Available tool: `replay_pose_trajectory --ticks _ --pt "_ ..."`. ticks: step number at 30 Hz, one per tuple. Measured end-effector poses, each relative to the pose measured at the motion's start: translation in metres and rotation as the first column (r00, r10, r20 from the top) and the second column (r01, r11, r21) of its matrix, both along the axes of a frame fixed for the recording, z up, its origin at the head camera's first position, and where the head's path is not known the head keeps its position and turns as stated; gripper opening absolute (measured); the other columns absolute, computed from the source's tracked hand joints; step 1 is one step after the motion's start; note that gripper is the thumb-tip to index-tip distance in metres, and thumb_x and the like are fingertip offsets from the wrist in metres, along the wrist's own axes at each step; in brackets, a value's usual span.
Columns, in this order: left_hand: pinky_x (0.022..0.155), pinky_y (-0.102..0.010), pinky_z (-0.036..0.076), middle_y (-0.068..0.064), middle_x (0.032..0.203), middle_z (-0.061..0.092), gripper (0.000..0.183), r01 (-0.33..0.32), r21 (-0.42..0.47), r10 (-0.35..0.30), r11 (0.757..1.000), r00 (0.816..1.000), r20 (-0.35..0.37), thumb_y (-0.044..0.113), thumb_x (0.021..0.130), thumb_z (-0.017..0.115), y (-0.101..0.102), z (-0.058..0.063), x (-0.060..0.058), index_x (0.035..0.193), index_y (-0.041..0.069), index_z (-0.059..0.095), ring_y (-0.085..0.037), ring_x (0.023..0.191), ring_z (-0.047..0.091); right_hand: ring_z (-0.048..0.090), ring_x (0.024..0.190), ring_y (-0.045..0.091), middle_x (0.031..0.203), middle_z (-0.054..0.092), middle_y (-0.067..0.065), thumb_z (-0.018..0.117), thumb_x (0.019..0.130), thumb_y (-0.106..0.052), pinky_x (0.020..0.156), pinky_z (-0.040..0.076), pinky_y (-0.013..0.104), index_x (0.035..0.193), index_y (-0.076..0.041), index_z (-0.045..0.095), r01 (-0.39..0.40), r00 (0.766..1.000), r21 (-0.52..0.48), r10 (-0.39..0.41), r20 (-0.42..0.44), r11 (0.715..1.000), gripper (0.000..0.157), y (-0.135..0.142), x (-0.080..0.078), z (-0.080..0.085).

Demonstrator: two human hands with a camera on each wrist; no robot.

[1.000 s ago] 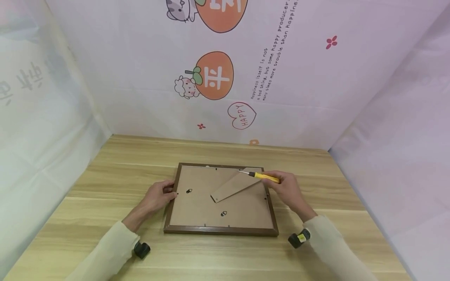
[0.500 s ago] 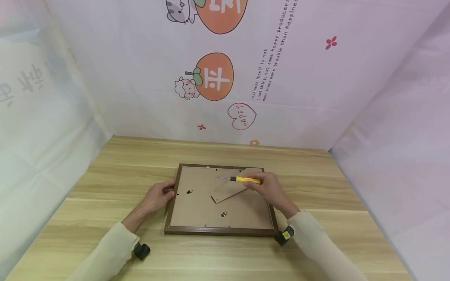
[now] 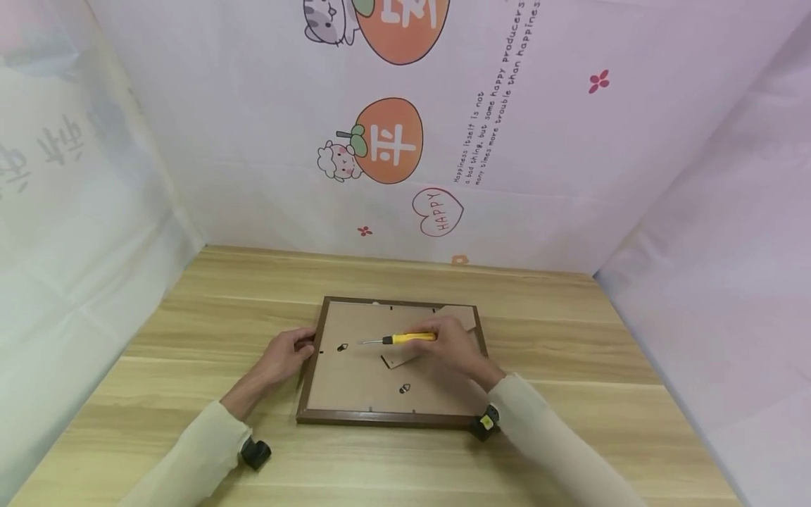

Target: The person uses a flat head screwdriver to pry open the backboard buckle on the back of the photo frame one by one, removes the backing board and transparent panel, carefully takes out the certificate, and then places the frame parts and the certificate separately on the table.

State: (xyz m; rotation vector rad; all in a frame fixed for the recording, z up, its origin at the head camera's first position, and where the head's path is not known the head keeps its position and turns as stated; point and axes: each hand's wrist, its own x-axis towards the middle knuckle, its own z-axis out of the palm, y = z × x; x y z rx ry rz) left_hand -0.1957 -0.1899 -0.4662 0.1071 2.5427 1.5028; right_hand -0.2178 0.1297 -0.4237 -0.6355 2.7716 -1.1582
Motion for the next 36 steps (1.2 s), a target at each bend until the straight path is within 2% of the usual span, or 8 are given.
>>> replay_pose_trajectory --ticks 11,24,36 --pt "0.104 -0.043 0.049 -0.025 0.135 0.055 0.046 -0.001 0.002 0.001 1.0 1.0 0.005 -0.001 0.099 0.047 -0.001 -0.002 -0.002 0.144 -0.006 0.04 -0.039 0.125 0.054 0.064 0.086 0.008 0.101 0.076 -0.002 0.077 0.084 -0.025 0.077 0.055 0.025 0.104 -0.015 0.077 -0.049 0.999 0.048 0.048 0.026 0.998 0.022 -0.024 -0.003 -0.007" --pt "0.104 -0.044 0.049 -0.024 0.133 0.057 0.046 -0.01 -0.019 0.011 1.0 1.0 0.008 0.0 0.099 0.048 -0.002 -0.003 -0.003 0.144 -0.004 0.042 -0.037 0.124 0.055 0.063 0.085 0.01 0.1 0.076 -0.001 0.076 0.085 -0.025 0.074 0.053 0.024 0.105 -0.014 0.077 -0.067 0.996 0.068 0.062 0.07 0.995 0.023 -0.045 -0.002 -0.017" --pt "0.102 -0.044 0.05 -0.022 0.131 0.059 0.044 -0.002 -0.052 0.0 0.999 0.999 -0.033 0.0 0.098 0.05 -0.003 -0.004 -0.004 0.142 -0.004 0.046 -0.036 0.122 0.057 0.064 0.073 0.008 0.103 0.076 0.006 0.076 0.085 -0.024 0.06 0.053 0.019 0.108 -0.012 0.076 -0.066 0.993 0.035 0.062 0.105 0.997 0.026 -0.055 -0.003 -0.021"
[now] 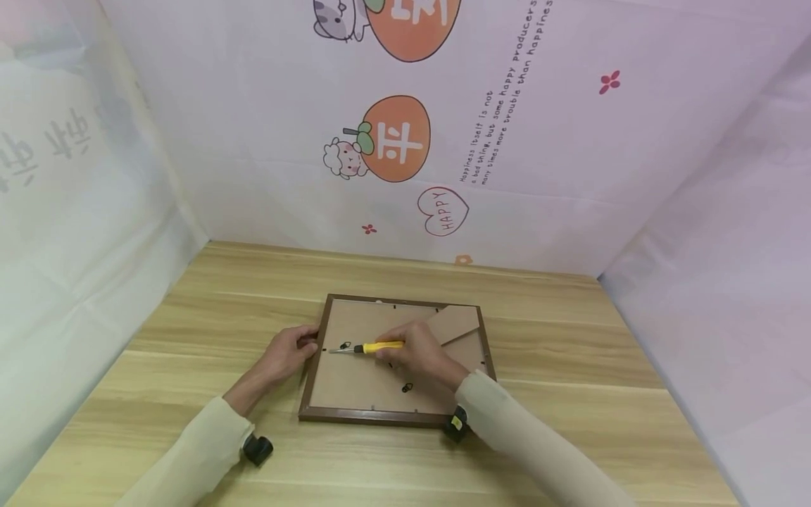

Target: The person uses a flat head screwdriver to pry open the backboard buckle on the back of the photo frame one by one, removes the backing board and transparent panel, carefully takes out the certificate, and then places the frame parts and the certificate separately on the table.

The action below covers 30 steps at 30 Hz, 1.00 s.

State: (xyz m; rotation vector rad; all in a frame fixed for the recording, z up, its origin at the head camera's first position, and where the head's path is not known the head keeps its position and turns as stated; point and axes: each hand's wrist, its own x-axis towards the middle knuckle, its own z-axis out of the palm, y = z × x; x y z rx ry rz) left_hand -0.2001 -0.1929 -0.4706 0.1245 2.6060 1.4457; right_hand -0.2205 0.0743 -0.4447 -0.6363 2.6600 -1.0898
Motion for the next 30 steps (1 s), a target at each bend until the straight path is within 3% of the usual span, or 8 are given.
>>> replay_pose_trajectory --ticks 6,16,26,30 --pt "0.103 -0.044 0.05 -0.023 0.132 0.058 0.045 0.003 0.01 -0.003 1.0 1.0 0.008 0.0 0.098 0.05 0.0003 0.0013 0.0001 0.143 -0.004 0.044 -0.037 0.122 0.056 0.061 0.071 0.008 0.103 0.076 0.007 0.077 0.084 -0.023 0.057 0.051 0.019 0.107 -0.012 0.076 0.021 1.0 -0.008 -0.021 0.005 1.0 0.026 -0.0032 0.0024 -0.0012" --pt "0.102 -0.043 0.05 -0.023 0.131 0.059 0.045 -0.002 0.001 0.002 1.0 1.0 0.009 0.0 0.098 0.051 -0.0001 0.0027 0.0014 0.143 -0.005 0.044 -0.036 0.122 0.057 0.064 0.081 0.006 0.109 0.075 0.008 0.076 0.085 -0.023 0.066 0.054 0.017 0.109 -0.012 0.076 -0.007 0.997 0.028 0.01 -0.078 1.0 0.026 -0.0052 0.0015 -0.0053" --pt "0.101 -0.041 0.052 -0.023 0.133 0.058 0.045 -0.029 0.016 0.029 0.999 0.999 0.014 0.001 0.097 0.054 0.0001 -0.0009 -0.0003 0.141 -0.003 0.047 -0.036 0.121 0.057 0.061 0.065 0.003 0.109 0.074 0.011 0.076 0.085 -0.021 0.054 0.052 0.017 0.109 -0.011 0.076 0.002 0.999 0.002 -0.002 -0.053 1.0 0.027 -0.0058 0.0019 -0.0088" --pt "0.099 -0.039 0.053 -0.023 0.136 0.056 0.044 -0.045 0.02 0.044 0.999 0.999 0.023 0.001 0.096 0.056 -0.001 -0.0017 -0.0015 0.14 -0.002 0.049 -0.035 0.12 0.058 0.06 0.066 0.005 0.11 0.074 0.01 0.075 0.085 -0.022 0.054 0.05 0.017 0.109 -0.012 0.076 0.004 0.999 -0.002 -0.004 -0.05 1.0 0.026 -0.0073 0.0016 -0.0097"
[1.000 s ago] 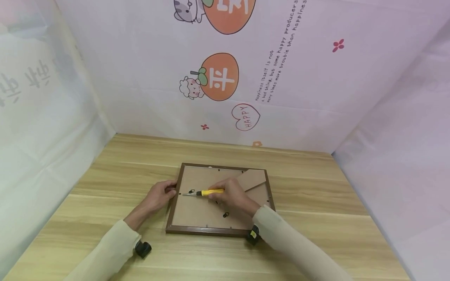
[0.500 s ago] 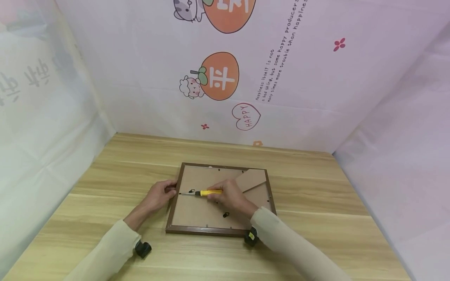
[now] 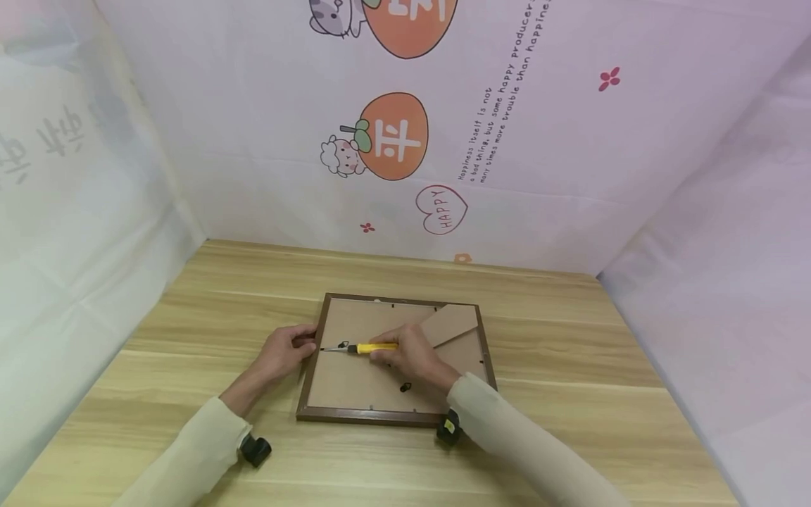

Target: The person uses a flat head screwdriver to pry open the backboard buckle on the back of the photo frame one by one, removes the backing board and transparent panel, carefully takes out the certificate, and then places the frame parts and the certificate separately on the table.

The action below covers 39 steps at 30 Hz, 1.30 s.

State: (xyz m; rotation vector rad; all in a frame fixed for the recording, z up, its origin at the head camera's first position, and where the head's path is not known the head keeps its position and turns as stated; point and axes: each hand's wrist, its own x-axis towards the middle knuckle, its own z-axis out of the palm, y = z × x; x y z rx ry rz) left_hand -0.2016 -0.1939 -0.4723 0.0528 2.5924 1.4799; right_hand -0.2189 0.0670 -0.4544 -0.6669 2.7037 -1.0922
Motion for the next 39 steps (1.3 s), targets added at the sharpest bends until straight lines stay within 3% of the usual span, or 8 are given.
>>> replay_pose_trajectory --ticks 9,13,16,19,23,28,34,39 --pt "0.094 -0.034 0.056 -0.023 0.13 0.06 0.045 -0.025 0.045 0.024 0.999 0.999 0.026 -0.001 0.095 0.057 -0.001 0.001 0.002 0.139 -0.002 0.05 -0.032 0.115 0.061 0.057 0.066 0.004 0.107 0.075 0.011 0.076 0.085 -0.02 0.053 0.049 0.016 0.108 -0.01 0.076 -0.01 0.997 -0.052 0.006 -0.076 0.999 0.025 -0.002 -0.001 -0.007" --pt "0.094 -0.034 0.055 -0.022 0.131 0.06 0.045 -0.03 0.048 0.028 0.998 0.999 0.035 0.0 0.095 0.057 0.0 0.001 0.002 0.14 -0.001 0.05 -0.032 0.116 0.06 0.059 0.07 0.003 0.107 0.075 0.01 0.076 0.084 -0.021 0.057 0.05 0.015 0.107 -0.009 0.076 -0.009 0.993 -0.103 -0.003 -0.114 0.995 0.026 -0.002 0.001 -0.013" --pt "0.094 -0.034 0.056 -0.022 0.131 0.06 0.044 -0.034 0.051 0.032 0.998 0.999 0.043 0.001 0.096 0.057 0.001 0.002 0.002 0.14 0.0 0.05 -0.032 0.116 0.059 0.061 0.075 0.005 0.112 0.073 0.011 0.077 0.084 -0.022 0.06 0.051 0.016 0.115 -0.008 0.073 0.014 0.992 -0.173 -0.035 -0.123 0.985 0.034 -0.003 0.003 -0.018" --pt "0.093 -0.033 0.056 -0.022 0.131 0.06 0.044 -0.034 0.049 0.032 0.998 0.998 0.045 0.001 0.096 0.056 0.001 0.002 0.002 0.14 0.0 0.05 -0.032 0.116 0.059 0.063 0.082 0.008 0.113 0.073 0.01 0.077 0.084 -0.023 0.065 0.053 0.017 0.118 -0.007 0.071 0.053 0.994 -0.275 -0.078 -0.08 0.96 0.038 -0.005 0.005 -0.023" --pt "0.093 -0.033 0.056 -0.022 0.13 0.06 0.044 -0.04 0.051 0.038 0.998 0.998 0.049 0.001 0.096 0.057 0.001 0.002 0.003 0.139 0.0 0.051 -0.032 0.115 0.06 0.063 0.089 0.01 0.11 0.073 0.007 0.078 0.084 -0.023 0.072 0.054 0.017 0.112 -0.004 0.072 0.115 0.993 -0.419 -0.11 0.036 0.901 0.034 -0.009 0.008 -0.028" --pt "0.093 -0.035 0.056 -0.022 0.129 0.06 0.043 -0.034 0.043 0.032 0.999 0.999 0.037 0.001 0.096 0.056 0.001 0.003 0.003 0.139 -0.001 0.051 -0.033 0.115 0.06 0.062 0.087 0.01 0.111 0.073 0.009 0.078 0.083 -0.023 0.071 0.053 0.016 0.111 -0.003 0.073 0.173 0.984 -0.519 -0.121 0.132 0.837 0.034 -0.016 0.013 -0.029" --pt "0.094 -0.036 0.055 -0.022 0.128 0.061 0.043 -0.031 0.031 0.03 0.999 0.999 0.031 0.002 0.096 0.057 -0.001 0.001 0.003 0.138 -0.001 0.051 -0.032 0.113 0.059 0.063 0.088 0.008 0.111 0.073 0.011 0.078 0.083 -0.022 0.072 0.054 0.015 0.111 -0.002 0.072 0.2 0.978 -0.552 -0.128 0.167 0.81 0.035 -0.023 0.016 -0.031" --pt "0.097 -0.039 0.054 -0.022 0.13 0.06 0.043 -0.029 0.035 0.028 0.999 0.999 0.038 0.003 0.097 0.056 0.001 0.0 0.003 0.139 -0.001 0.05 -0.033 0.115 0.059 0.065 0.091 0.009 0.111 0.073 0.009 0.077 0.085 -0.023 0.076 0.056 0.017 0.112 -0.002 0.071 0.245 0.969 -0.551 -0.183 0.166 0.798 0.035 -0.028 0.021 -0.026"
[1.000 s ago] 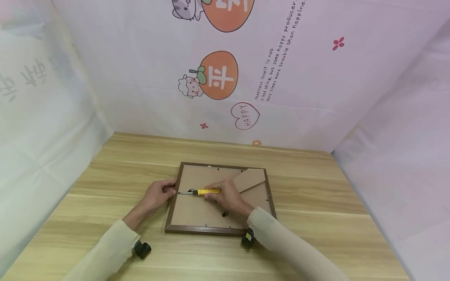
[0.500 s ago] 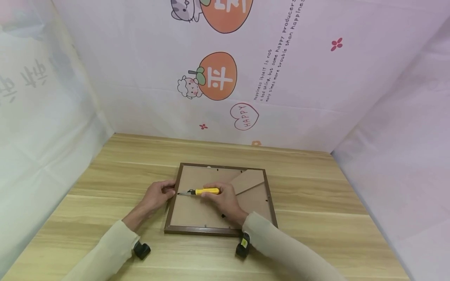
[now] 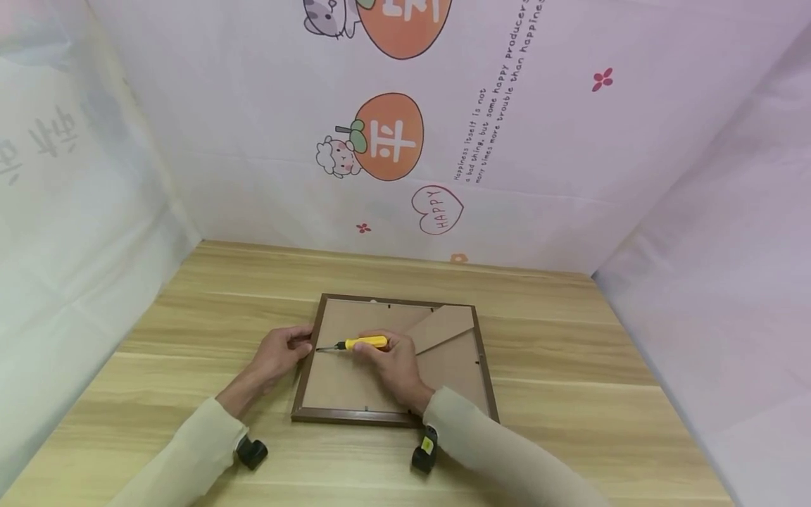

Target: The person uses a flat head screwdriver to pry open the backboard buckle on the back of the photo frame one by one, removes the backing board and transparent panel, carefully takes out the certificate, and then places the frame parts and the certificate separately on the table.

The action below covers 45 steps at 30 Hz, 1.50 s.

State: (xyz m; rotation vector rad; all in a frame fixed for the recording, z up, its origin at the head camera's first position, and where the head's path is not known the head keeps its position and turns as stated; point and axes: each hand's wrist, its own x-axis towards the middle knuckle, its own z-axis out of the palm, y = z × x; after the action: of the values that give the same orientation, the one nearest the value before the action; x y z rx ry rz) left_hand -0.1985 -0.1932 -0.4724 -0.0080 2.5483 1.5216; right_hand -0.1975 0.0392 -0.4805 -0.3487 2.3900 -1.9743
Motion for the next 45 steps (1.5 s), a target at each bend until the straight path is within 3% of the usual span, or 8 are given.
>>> replay_pose_trajectory --ticks 6,14,18,27,32,38,42,45 --pt "0.096 -0.037 0.055 -0.022 0.13 0.06 0.043 0.012 0.007 -0.012 1.0 1.0 -0.001 0.004 0.098 0.055 0.001 0.001 0.0 0.14 0.0 0.05 -0.033 0.116 0.059 0.068 0.089 0.008 0.106 0.075 0.009 0.076 0.085 -0.026 0.076 0.057 0.018 0.11 -0.002 0.071 0.041 0.998 -0.026 -0.043 -0.054 0.999 0.035 -0.012 0.002 0.008" --pt "0.095 -0.037 0.055 -0.022 0.131 0.06 0.043 0.01 0.014 -0.01 1.0 1.0 -0.004 0.003 0.097 0.055 0.0 0.0 0.0 0.14 -0.001 0.05 -0.032 0.115 0.06 0.073 0.089 0.017 0.099 0.075 0.014 0.072 0.089 -0.019 0.074 0.059 0.02 0.107 0.003 0.07 -0.03 0.99 -0.054 0.022 -0.138 0.998 0.028 -0.028 0.002 0.018" --pt "0.094 -0.036 0.055 -0.023 0.131 0.06 0.042 -0.004 0.013 0.005 1.0 1.0 -0.011 0.002 0.097 0.056 0.0 -0.001 -0.001 0.139 -0.001 0.051 -0.032 0.114 0.06 0.074 0.088 0.018 0.097 0.075 0.015 0.069 0.091 -0.02 0.073 0.059 0.021 0.107 0.005 0.069 -0.03 0.981 -0.006 0.028 -0.193 1.0 0.029 -0.038 0.004 0.027" --pt "0.092 -0.035 0.056 -0.023 0.13 0.061 0.04 -0.019 0.015 0.019 1.0 1.0 -0.023 0.001 0.097 0.055 0.002 -0.001 -0.003 0.137 -0.001 0.054 -0.033 0.115 0.06 0.074 0.081 0.021 0.091 0.075 0.01 0.067 0.093 -0.02 0.062 0.055 0.013 0.099 -0.004 0.071 0.007 0.962 0.149 0.034 -0.27 0.989 0.018 -0.055 0.006 0.047" --pt "0.092 -0.034 0.056 -0.024 0.132 0.059 0.041 -0.012 0.002 0.012 1.0 1.0 -0.029 0.0 0.097 0.054 -0.001 -0.002 -0.002 0.138 -0.002 0.053 -0.034 0.117 0.06 0.073 0.088 0.011 0.096 0.076 0.008 0.065 0.094 -0.025 0.066 0.055 0.012 0.1 -0.007 0.072 0.009 0.954 0.265 0.072 -0.292 0.964 0.02 -0.064 0.005 0.056" --pt "0.096 -0.036 0.055 -0.025 0.134 0.058 0.041 -0.006 0.01 0.006 1.0 1.0 -0.021 0.0 0.098 0.054 -0.003 -0.001 -0.001 0.139 -0.003 0.05 -0.036 0.119 0.059 0.073 0.085 0.01 0.099 0.076 0.007 0.066 0.094 -0.025 0.061 0.05 0.008 0.099 -0.009 0.073 0.045 0.951 0.385 0.078 -0.299 0.922 0.019 -0.076 0.005 0.066" --pt "0.096 -0.037 0.055 -0.024 0.13 0.061 0.038 -0.013 0.003 0.013 1.0 0.999 -0.032 0.001 0.098 0.054 -0.003 -0.001 0.0 0.136 -0.003 0.054 -0.036 0.118 0.06 0.065 0.066 0.002 0.091 0.077 0.006 0.065 0.094 -0.027 0.053 0.045 0.007 0.098 -0.01 0.072 0.068 0.947 0.458 0.088 -0.31 0.886 0.018 -0.082 0.005 0.071" --pt "0.094 -0.038 0.055 -0.024 0.126 0.063 0.036 -0.017 0.001 0.017 1.0 0.999 -0.042 0.001 0.097 0.055 -0.002 0.0 -0.001 0.133 -0.004 0.056 -0.034 0.114 0.062 0.047 0.049 0.0 0.083 0.075 0.003 0.064 0.095 -0.028 0.045 0.038 0.01 0.097 -0.011 0.071 0.07 0.953 0.483 0.084 -0.29 0.873 0.018 -0.085 0.005 0.073"
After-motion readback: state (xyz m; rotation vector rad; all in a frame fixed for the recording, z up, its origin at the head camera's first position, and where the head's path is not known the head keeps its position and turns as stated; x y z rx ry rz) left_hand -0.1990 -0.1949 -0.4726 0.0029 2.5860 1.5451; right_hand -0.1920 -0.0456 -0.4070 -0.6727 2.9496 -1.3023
